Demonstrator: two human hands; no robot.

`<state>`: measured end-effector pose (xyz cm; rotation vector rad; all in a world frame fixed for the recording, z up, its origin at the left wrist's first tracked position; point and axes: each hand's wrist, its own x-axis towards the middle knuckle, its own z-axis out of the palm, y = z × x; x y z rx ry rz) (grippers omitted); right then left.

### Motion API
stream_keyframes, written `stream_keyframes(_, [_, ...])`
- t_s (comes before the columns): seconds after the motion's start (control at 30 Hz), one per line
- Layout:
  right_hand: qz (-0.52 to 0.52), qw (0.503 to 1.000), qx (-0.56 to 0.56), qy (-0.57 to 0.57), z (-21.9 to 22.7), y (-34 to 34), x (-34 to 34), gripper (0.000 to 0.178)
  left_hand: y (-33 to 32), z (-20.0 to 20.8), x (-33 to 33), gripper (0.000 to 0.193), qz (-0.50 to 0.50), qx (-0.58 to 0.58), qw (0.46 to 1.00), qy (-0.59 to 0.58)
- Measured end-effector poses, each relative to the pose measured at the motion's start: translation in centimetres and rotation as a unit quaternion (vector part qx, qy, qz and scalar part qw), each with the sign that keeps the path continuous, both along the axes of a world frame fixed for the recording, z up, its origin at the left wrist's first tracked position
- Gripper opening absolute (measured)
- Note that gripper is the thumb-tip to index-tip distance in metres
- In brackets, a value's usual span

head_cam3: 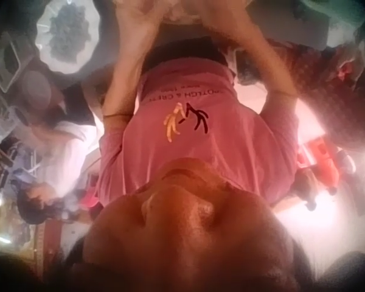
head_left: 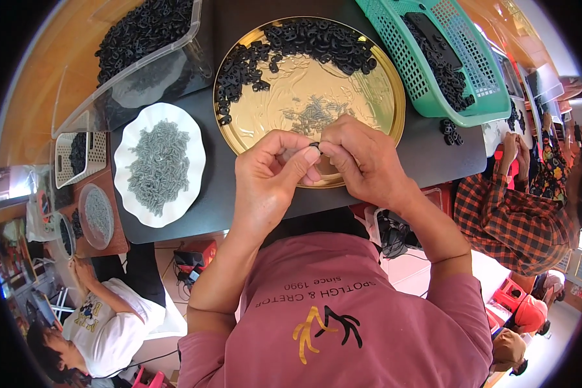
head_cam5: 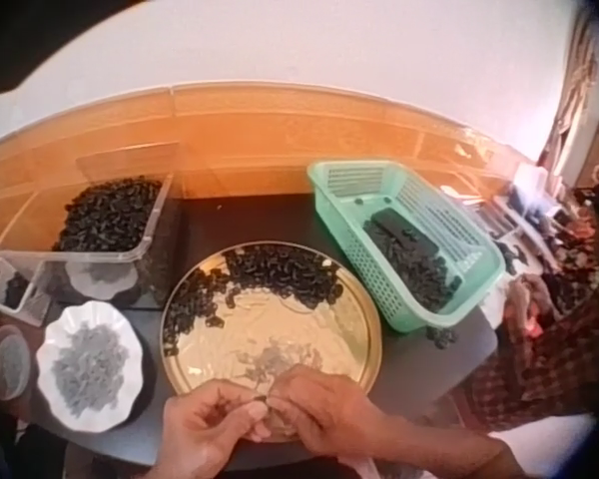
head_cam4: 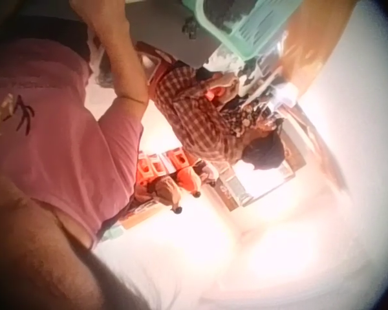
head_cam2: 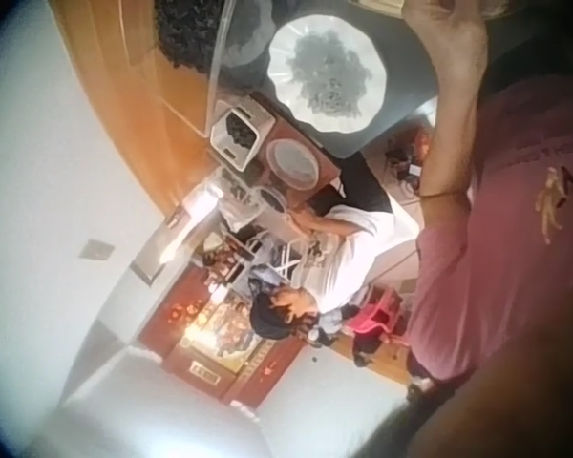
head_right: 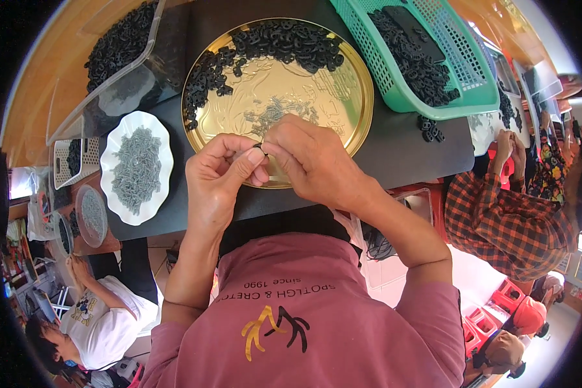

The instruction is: The person assembles small components by picking up black plastic pieces and metal pins from a tray and inserting the pins into the plastic pieces by hand.

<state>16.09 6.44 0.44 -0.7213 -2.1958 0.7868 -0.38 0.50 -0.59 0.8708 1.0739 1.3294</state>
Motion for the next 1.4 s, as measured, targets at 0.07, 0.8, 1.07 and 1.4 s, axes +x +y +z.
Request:
stream_keyframes(0.07, [-0.005, 1.0, 0.006, 0.005, -0.3, 0.0, -0.2, 0.004, 0.0, 0.0, 0.1, 0.008, 0.007, -0.003, 1.0, -0.004])
stream_keyframes(0.8, [-0.106, 0.972, 0.112, -0.177, -0.7, 10.7, -3.9, 0.022, 0.1, -1.0, -1.5, 0.011, 0.016, -0.019, 0.996, -0.083])
stream_keyframes(1.07, [-0.113, 0.951, 0.115, -0.262, -2.0, 11.6, -5.7, 0.023, 0.1, -1.2, -2.2, 0.012, 0.012, -0.013, 0.996, -0.089])
stream_keyframes(1.4, [-0.138, 0.947, 0.107, -0.27, -2.0, 12.8, -6.6, 0.024, 0.2, -1.2, -2.4, 0.013, -0.004, -0.009, 0.996, -0.089])
